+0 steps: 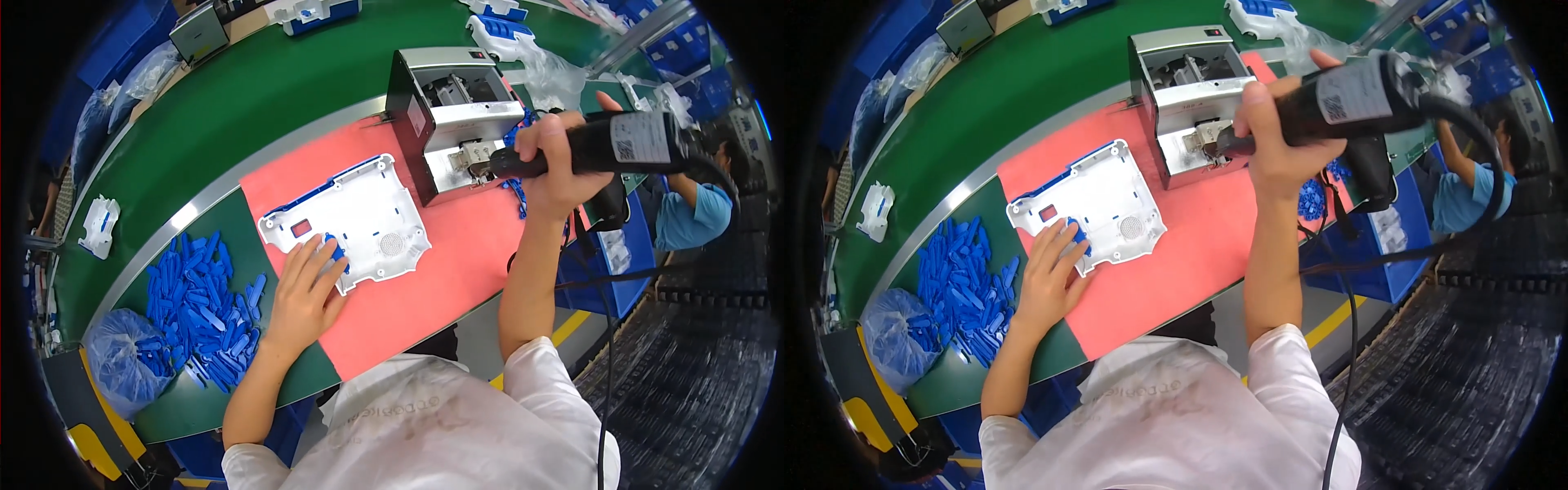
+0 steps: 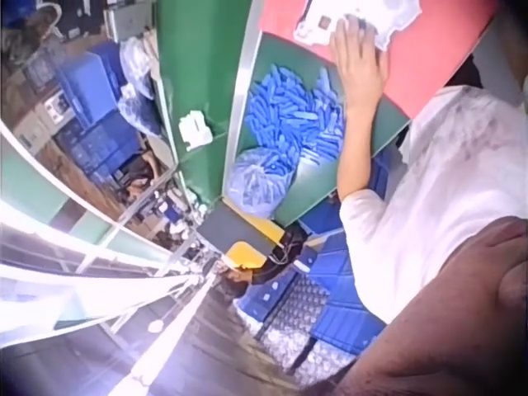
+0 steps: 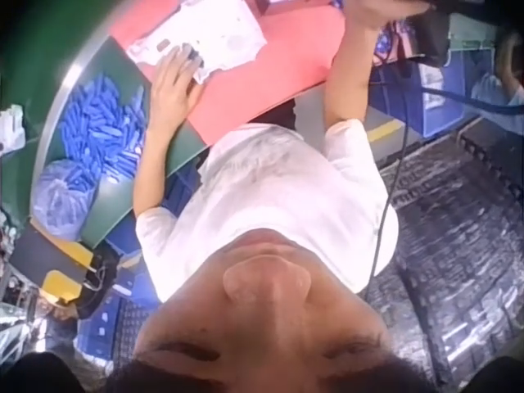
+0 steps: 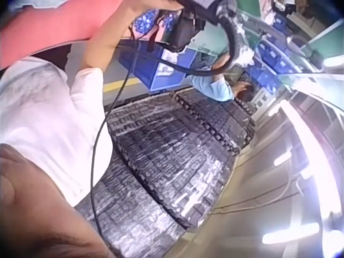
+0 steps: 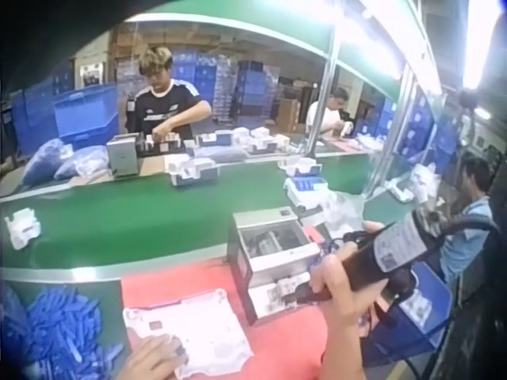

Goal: Assembling white plastic component housings by inserting blue plastic pieces and securing them with an electric screwdriver at a factory assembly line.

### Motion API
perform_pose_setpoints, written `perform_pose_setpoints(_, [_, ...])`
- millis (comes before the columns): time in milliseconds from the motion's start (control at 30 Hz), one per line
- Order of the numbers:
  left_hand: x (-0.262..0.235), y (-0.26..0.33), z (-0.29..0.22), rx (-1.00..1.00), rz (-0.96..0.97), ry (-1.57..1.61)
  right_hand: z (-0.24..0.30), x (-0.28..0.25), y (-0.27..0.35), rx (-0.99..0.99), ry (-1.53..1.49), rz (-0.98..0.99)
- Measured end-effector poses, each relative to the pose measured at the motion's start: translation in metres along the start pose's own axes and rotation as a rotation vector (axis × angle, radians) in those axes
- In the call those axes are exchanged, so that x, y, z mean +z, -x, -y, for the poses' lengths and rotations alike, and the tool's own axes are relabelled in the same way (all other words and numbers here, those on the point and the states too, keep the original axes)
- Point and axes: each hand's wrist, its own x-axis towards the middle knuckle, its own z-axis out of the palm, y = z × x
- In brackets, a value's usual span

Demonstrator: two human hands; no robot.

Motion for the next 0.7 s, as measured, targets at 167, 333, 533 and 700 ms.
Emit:
perform_pose_setpoints(167, [0.001, -0.001, 0.003, 0.001, -0.041, 0.025, -0.002, -0.002, 0.007, 0.095, 0.108, 0.116])
perform_pose_setpoints(333, [-0.001, 0.001, 0.005, -0.013, -0.061, 0.071, 0.012, 0.0, 0.012, 0.185, 0.093, 0.134])
perform_pose_setpoints(533, [0.004, 0.003, 0.011, 0.029, -0.112, 0.088, 0.034, 0.072, 0.041, 0.207, -0.366, 0.052])
perform_pose_setpoints(700, [0.007, 0.007, 0.015, 0.021, -0.129, 0.122, 0.007, 0.121, 0.079, 0.117, -0.052, 0.431])
